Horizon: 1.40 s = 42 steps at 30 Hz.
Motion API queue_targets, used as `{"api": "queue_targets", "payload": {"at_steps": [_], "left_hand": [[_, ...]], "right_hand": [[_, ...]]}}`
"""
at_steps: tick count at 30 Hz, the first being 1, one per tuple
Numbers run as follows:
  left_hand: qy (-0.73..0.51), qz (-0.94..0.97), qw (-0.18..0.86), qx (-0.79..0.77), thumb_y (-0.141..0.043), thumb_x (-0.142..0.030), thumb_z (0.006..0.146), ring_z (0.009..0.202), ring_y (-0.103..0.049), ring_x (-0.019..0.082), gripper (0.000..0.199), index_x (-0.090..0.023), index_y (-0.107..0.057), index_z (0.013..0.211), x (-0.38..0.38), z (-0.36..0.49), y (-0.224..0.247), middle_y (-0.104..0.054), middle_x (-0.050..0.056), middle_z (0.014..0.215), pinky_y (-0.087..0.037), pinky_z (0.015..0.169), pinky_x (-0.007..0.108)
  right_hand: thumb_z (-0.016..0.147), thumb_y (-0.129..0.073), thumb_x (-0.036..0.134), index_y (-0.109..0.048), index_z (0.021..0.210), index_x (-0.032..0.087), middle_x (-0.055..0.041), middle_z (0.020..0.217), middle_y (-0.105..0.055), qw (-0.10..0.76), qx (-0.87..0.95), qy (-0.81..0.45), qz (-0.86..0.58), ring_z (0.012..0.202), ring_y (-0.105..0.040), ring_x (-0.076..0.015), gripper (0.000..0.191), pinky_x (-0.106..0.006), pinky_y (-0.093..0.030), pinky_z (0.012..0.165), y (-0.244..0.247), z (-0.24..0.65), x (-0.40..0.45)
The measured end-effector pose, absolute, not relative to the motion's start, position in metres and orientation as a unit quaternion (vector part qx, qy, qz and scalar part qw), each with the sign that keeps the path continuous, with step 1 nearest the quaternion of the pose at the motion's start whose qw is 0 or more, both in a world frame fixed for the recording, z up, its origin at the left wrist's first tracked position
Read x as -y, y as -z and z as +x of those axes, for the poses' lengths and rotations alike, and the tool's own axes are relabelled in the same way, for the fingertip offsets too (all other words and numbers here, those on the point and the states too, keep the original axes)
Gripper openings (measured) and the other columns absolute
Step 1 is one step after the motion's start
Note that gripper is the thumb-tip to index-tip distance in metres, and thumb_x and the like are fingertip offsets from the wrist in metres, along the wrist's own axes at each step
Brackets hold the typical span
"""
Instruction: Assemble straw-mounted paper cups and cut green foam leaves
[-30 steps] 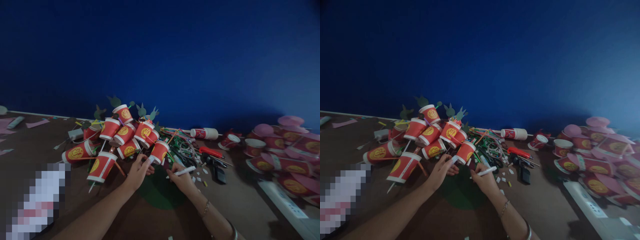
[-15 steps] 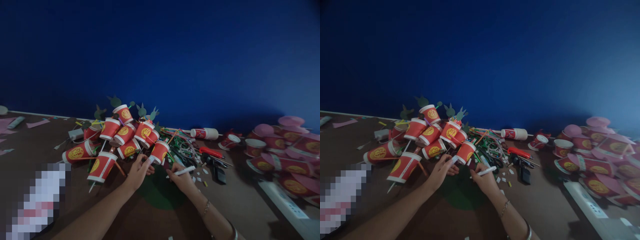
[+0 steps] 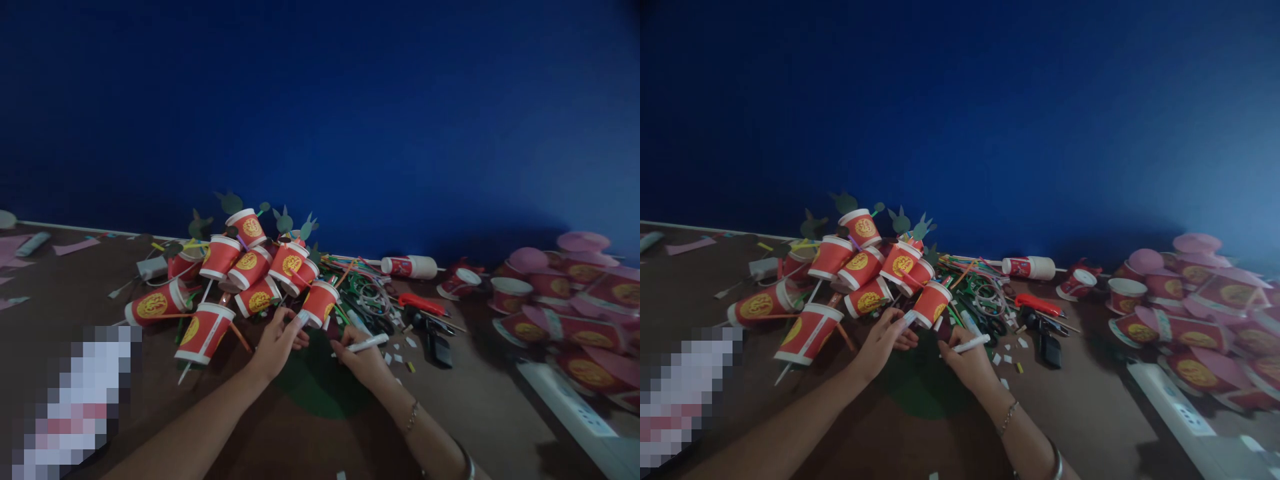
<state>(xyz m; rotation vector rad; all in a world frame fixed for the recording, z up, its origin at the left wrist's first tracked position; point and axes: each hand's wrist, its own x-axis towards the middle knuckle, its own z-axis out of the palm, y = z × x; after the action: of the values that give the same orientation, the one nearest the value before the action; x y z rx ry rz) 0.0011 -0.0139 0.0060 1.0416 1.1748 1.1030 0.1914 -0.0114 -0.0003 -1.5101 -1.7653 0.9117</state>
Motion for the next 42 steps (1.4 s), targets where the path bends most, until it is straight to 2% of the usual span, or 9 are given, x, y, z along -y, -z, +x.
{"api": "queue_targets", "payload": {"at_steps": [7, 11, 16, 20, 23, 26, 31, 35, 42], "left_hand": [[-0.471, 0.446, 0.574, -0.500, -0.048, -0.050, 0.077, 0.060, -0.066, 0.017, 0.033, -0.019, -0.043, 0.086, 0.014, 0.001, -0.006, -0.066, 0.001, 0.063, -0.049, 0.055, 0.025], [-0.467, 0.451, 0.572, -0.501, -0.047, -0.049, 0.078, 0.061, -0.066, 0.017, 0.032, -0.019, -0.043, 0.087, 0.014, 0.001, -0.007, -0.065, 0.001, 0.063, -0.049, 0.056, 0.025], [-0.462, 0.452, 0.573, -0.503, -0.045, -0.048, 0.079, 0.061, -0.066, 0.017, 0.031, -0.019, -0.042, 0.087, 0.015, 0.001, -0.007, -0.065, 0.001, 0.064, -0.050, 0.055, 0.025], [-0.464, 0.451, 0.573, -0.503, -0.045, -0.048, 0.079, 0.060, -0.066, 0.016, 0.030, -0.019, -0.041, 0.087, 0.015, 0.001, -0.006, -0.065, 0.001, 0.063, -0.050, 0.056, 0.025], [-0.467, 0.455, 0.570, -0.501, -0.046, -0.048, 0.079, 0.060, -0.066, 0.016, 0.031, -0.019, -0.042, 0.087, 0.014, 0.001, -0.005, -0.065, 0.001, 0.064, -0.050, 0.056, 0.026], [-0.467, 0.451, 0.571, -0.502, -0.047, -0.049, 0.078, 0.060, -0.066, 0.017, 0.032, -0.019, -0.043, 0.086, 0.014, 0.001, -0.005, -0.065, 0.001, 0.063, -0.050, 0.055, 0.025], [-0.470, 0.445, 0.575, -0.501, -0.048, -0.050, 0.077, 0.059, -0.066, 0.017, 0.033, -0.019, -0.043, 0.086, 0.014, 0.001, -0.006, -0.065, 0.002, 0.063, -0.049, 0.055, 0.025], [-0.467, 0.449, 0.574, -0.501, -0.047, -0.049, 0.078, 0.060, -0.066, 0.017, 0.032, -0.019, -0.043, 0.087, 0.014, 0.001, -0.005, -0.065, 0.002, 0.063, -0.049, 0.055, 0.025], [-0.472, 0.443, 0.578, -0.497, -0.048, -0.050, 0.077, 0.059, -0.066, 0.017, 0.033, -0.019, -0.043, 0.086, 0.015, 0.001, -0.006, -0.066, 0.001, 0.063, -0.049, 0.054, 0.024]], "right_hand": [[0.068, -0.053, 0.025, -0.036, 0.052, 0.023, 0.0068, 0.040, -0.043, 0.321, 0.643, -0.406, -0.565, 0.040, -0.040, -0.0106, 0.025, -0.022, -0.028, 0.041, 0.007, 0.195, 0.010], [0.073, -0.054, 0.031, -0.039, 0.054, 0.023, 0.0041, 0.043, -0.049, 0.339, 0.646, -0.382, -0.567, 0.044, -0.044, -0.0127, 0.026, -0.025, -0.034, 0.045, 0.002, 0.192, 0.009], [0.069, -0.057, 0.028, -0.041, 0.051, 0.022, 0.0039, 0.044, -0.048, 0.325, 0.669, -0.349, -0.571, 0.045, -0.042, -0.0123, 0.025, -0.023, -0.030, 0.043, -0.001, 0.191, 0.012], [0.066, -0.056, 0.025, -0.036, 0.049, 0.023, 0.0067, 0.038, -0.042, 0.306, 0.641, -0.417, -0.568, 0.038, -0.039, -0.0104, 0.026, -0.021, -0.026, 0.038, 0.002, 0.193, 0.011], [0.070, -0.053, 0.032, -0.035, 0.051, 0.023, 0.0082, 0.035, -0.040, 0.328, 0.609, -0.449, -0.566, 0.034, -0.038, -0.0101, 0.028, -0.021, -0.028, 0.038, 0.001, 0.194, 0.009], [0.070, -0.054, 0.033, -0.037, 0.053, 0.023, 0.0082, 0.037, -0.039, 0.355, 0.616, -0.412, -0.571, 0.037, -0.037, -0.0100, 0.026, -0.022, -0.028, 0.040, 0.001, 0.194, 0.007], [0.066, -0.056, 0.026, -0.039, 0.052, 0.022, 0.0061, 0.045, -0.041, 0.333, 0.663, -0.341, -0.577, 0.045, -0.037, -0.0104, 0.022, -0.022, -0.027, 0.042, 0.007, 0.196, 0.006], [0.069, -0.053, 0.029, -0.039, 0.054, 0.022, 0.0060, 0.047, -0.040, 0.319, 0.677, -0.340, -0.569, 0.045, -0.036, -0.0109, 0.022, -0.022, -0.026, 0.043, 0.009, 0.197, 0.008], [0.062, -0.052, 0.021, -0.035, 0.049, 0.022, 0.0067, 0.045, -0.036, 0.293, 0.682, -0.355, -0.569, 0.044, -0.032, -0.0098, 0.021, -0.022, -0.021, 0.042, 0.005, 0.195, 0.010]]}}
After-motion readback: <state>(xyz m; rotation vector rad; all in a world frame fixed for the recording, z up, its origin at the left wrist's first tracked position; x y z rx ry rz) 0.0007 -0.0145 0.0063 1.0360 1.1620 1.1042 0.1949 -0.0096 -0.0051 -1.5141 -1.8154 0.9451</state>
